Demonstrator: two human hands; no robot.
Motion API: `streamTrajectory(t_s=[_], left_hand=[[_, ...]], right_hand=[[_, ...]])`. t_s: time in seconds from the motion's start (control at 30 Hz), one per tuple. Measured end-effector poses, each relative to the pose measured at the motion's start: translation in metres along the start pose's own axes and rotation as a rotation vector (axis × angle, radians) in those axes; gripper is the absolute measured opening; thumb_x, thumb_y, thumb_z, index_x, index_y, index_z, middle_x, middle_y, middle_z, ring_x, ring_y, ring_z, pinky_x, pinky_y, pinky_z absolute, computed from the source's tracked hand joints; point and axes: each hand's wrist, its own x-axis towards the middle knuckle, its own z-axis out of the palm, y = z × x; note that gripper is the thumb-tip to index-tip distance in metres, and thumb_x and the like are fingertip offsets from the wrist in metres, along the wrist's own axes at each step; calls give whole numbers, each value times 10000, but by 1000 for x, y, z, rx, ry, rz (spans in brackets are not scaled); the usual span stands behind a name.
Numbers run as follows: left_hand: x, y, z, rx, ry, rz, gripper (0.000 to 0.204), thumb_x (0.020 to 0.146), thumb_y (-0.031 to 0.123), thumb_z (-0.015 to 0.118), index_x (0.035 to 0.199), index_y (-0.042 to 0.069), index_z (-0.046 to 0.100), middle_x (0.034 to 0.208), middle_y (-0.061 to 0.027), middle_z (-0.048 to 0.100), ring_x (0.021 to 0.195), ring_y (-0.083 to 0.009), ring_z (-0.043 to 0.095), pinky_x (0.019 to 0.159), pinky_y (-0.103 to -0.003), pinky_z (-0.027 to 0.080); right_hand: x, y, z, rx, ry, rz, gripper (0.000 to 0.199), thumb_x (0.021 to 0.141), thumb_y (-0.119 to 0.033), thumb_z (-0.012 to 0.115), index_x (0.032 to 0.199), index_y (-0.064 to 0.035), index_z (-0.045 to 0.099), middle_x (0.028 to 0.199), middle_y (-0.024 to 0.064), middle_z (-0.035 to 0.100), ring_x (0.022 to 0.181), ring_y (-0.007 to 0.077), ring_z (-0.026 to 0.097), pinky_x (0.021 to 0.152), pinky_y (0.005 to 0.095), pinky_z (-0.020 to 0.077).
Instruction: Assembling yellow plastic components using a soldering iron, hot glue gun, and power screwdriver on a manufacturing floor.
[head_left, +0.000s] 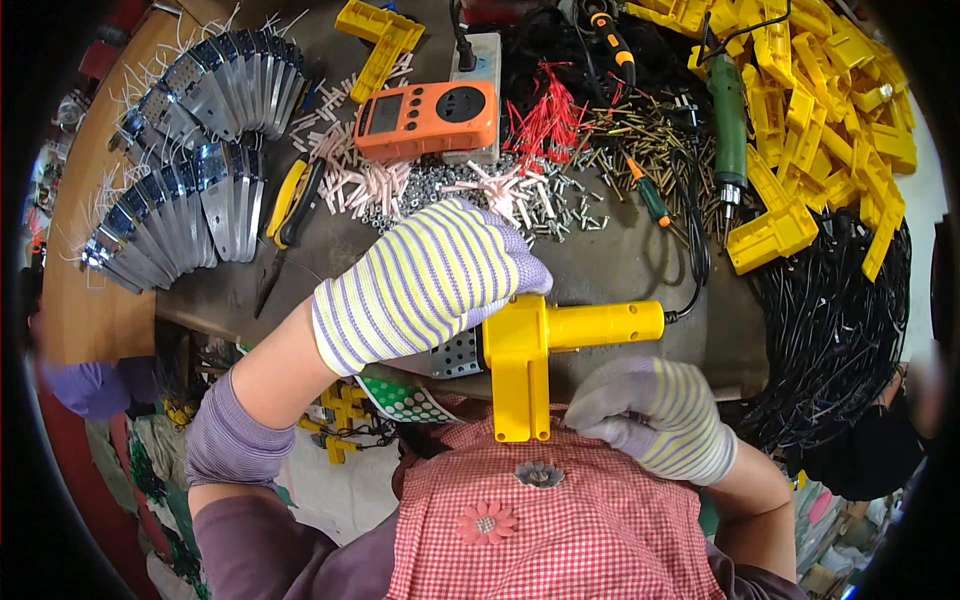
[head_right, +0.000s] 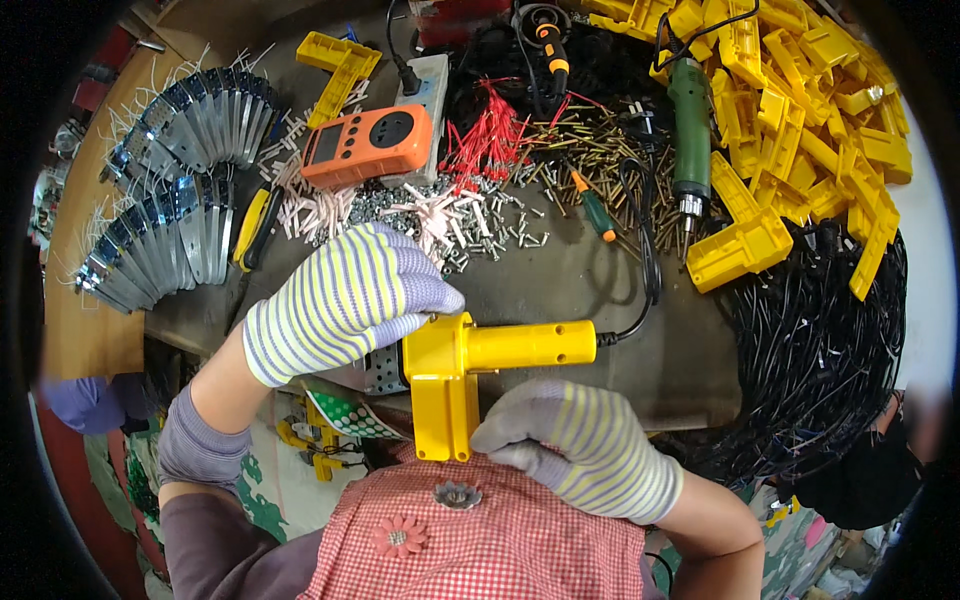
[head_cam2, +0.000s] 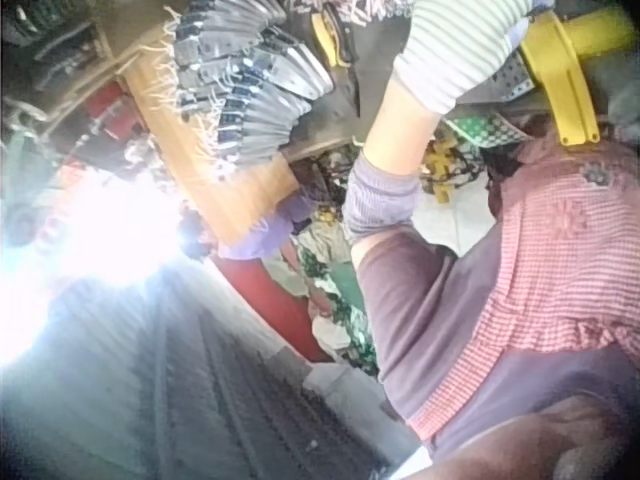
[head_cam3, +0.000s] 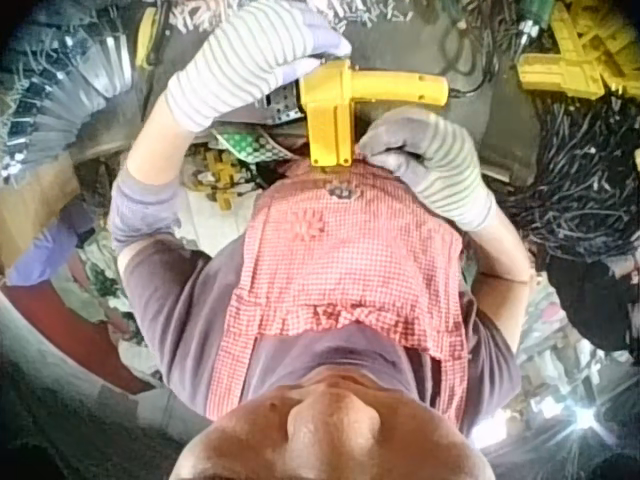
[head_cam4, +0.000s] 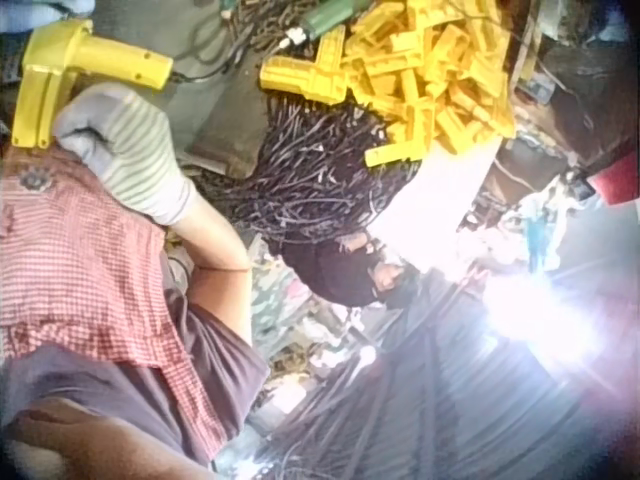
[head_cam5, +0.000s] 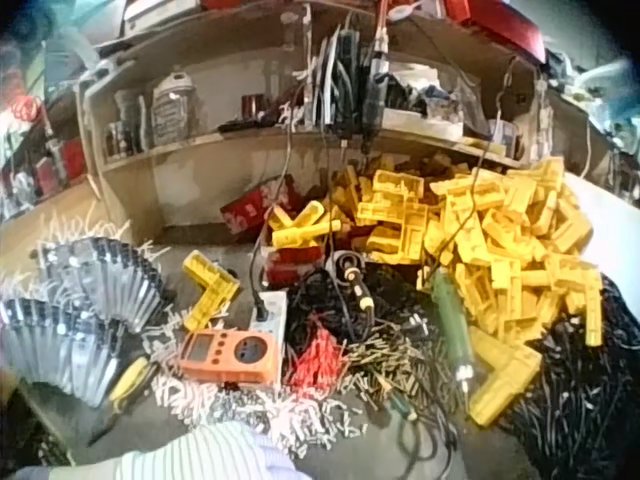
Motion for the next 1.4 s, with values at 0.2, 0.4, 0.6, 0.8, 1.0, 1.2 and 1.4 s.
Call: streamTrajectory(t_s=[0.2, 0.4, 0.6, 0.8, 1.0, 1.2, 1.4], left_hand=[[-14, -1, 6, -113, 56, -43, 250, 838, 133, 692, 1084, 87, 705, 900, -96, 682, 836, -306, 642, 750, -419, 508], [-4, -21, 14, 28, 204, -40, 187, 795, 140, 709, 976, 98, 728, 881, -75, 686, 840, -288, 655, 724, -412, 512], [34, -19, 34, 468, 4, -122, 202, 752, 231, 685, 758, 29, 678, 675, -124, 603, 659, -297, 631, 669, -418, 512], [40, -20, 37, 557, -47, -17, 130, 773, 191, 643, 750, 74, 693, 755, -107, 629, 735, -276, 644, 671, -406, 512], [21, -13, 19, 344, 82, -21, 109, 751, 190, 691, 778, 88, 661, 760, -82, 605, 775, -290, 618, 715, -419, 478], [-23, 29, 5, -31, 369, -224, 192, 668, 28, 762, 817, 99, 664, 792, -42, 614, 768, -260, 592, 709, -385, 456], [-53, 75, 3, -502, 233, -459, 159, 689, 72, 812, 828, 95, 738, 800, -48, 679, 723, -204, 661, 698, -338, 528]], right_hand=[[2, 7, 19, -211, -70, -134, 134, 833, -182, 705, 954, -123, 706, 905, 65, 653, 807, 280, 663, 696, 381, 551], [7, -6, 14, -578, -241, -356, 218, 788, -176, 644, 993, -153, 712, 862, 34, 622, 749, 205, 648, 606, 337, 529], [-4, 0, -6, -772, 91, -359, 254, 793, -179, 694, 1044, -180, 726, 905, -15, 677, 788, 193, 649, 654, 329, 529], [0, 24, -22, -658, 502, -194, 195, 723, -113, 777, 913, -132, 740, 899, 15, 704, 804, 254, 664, 727, 366, 531], [1, 49, -35, -952, 306, -546, 233, 739, -164, 744, 966, -131, 708, 1036, 61, 720, 885, 249, 684, 752, 399, 537], [16, 46, -47, -856, 324, -422, 220, 820, -114, 680, 1040, -122, 697, 1032, 54, 703, 930, 268, 660, 788, 387, 525], [103, 56, -62, -894, 125, -305, 211, 828, -88, 640, 1034, -85, 683, 847, 104, 644, 792, 271, 656, 684, 384, 528]])
